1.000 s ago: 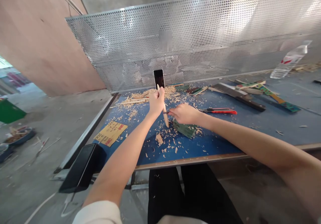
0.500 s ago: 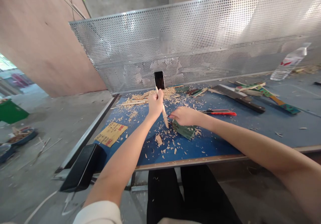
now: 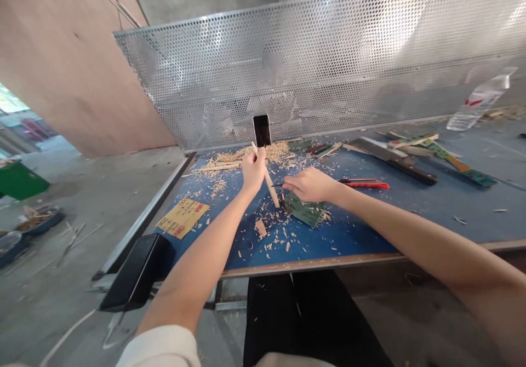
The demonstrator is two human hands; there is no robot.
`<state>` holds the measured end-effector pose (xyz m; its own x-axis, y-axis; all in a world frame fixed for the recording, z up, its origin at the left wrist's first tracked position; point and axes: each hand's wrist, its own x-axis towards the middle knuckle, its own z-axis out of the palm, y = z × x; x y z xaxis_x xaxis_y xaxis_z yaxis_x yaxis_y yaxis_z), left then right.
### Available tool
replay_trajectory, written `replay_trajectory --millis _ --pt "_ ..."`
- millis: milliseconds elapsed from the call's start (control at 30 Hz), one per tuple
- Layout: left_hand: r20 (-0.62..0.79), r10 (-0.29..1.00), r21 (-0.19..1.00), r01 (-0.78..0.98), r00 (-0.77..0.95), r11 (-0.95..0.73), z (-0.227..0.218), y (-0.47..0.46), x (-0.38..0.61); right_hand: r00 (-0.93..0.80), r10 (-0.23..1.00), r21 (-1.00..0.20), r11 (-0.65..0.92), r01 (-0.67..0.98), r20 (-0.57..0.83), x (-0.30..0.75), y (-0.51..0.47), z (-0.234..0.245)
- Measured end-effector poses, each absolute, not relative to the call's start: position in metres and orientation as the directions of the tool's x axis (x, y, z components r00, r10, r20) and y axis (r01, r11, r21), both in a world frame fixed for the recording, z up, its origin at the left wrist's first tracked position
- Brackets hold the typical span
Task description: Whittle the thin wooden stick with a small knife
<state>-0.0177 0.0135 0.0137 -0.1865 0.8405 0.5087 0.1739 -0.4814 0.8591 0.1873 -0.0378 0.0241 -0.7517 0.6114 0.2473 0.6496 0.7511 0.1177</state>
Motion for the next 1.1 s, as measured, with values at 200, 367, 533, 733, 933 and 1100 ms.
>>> replay_trajectory --millis 200,367,533,733,933,1100 --pt "0.43 0.902 0.9 0.09 -0.03 -0.426 0.018 0.007 -0.012 -0.712 0.662 0.014 0.73 0.683 0.234 0.182 -0.037 0.017" --pt "0.436 0.9 0.895 0.116 -0.028 -0.43 0.018 0.01 -0.009 -0.67 0.699 -0.002 0.693 0.721 0.25 0.179 -0.032 0.013" --pt "0.443 0.896 0.892 0.086 0.019 -0.443 0.02 0.009 -0.007 -0.652 0.729 0.028 0.662 0.749 0.21 0.176 -0.029 0.011" --pt "0.441 0.896 0.892 0.084 0.051 -0.444 0.017 0.013 -0.013 -0.71 0.696 0.072 0.707 0.704 0.105 0.171 -0.041 0.008" --pt "0.402 0.912 0.908 0.092 0.078 -0.408 0.018 0.015 -0.017 -0.796 0.59 0.177 0.776 0.606 0.139 0.167 -0.049 0.009" --pt "0.406 0.91 0.905 0.102 0.08 -0.413 0.022 0.01 -0.013 -0.696 0.679 0.139 0.685 0.715 0.235 0.167 -0.04 0.013"
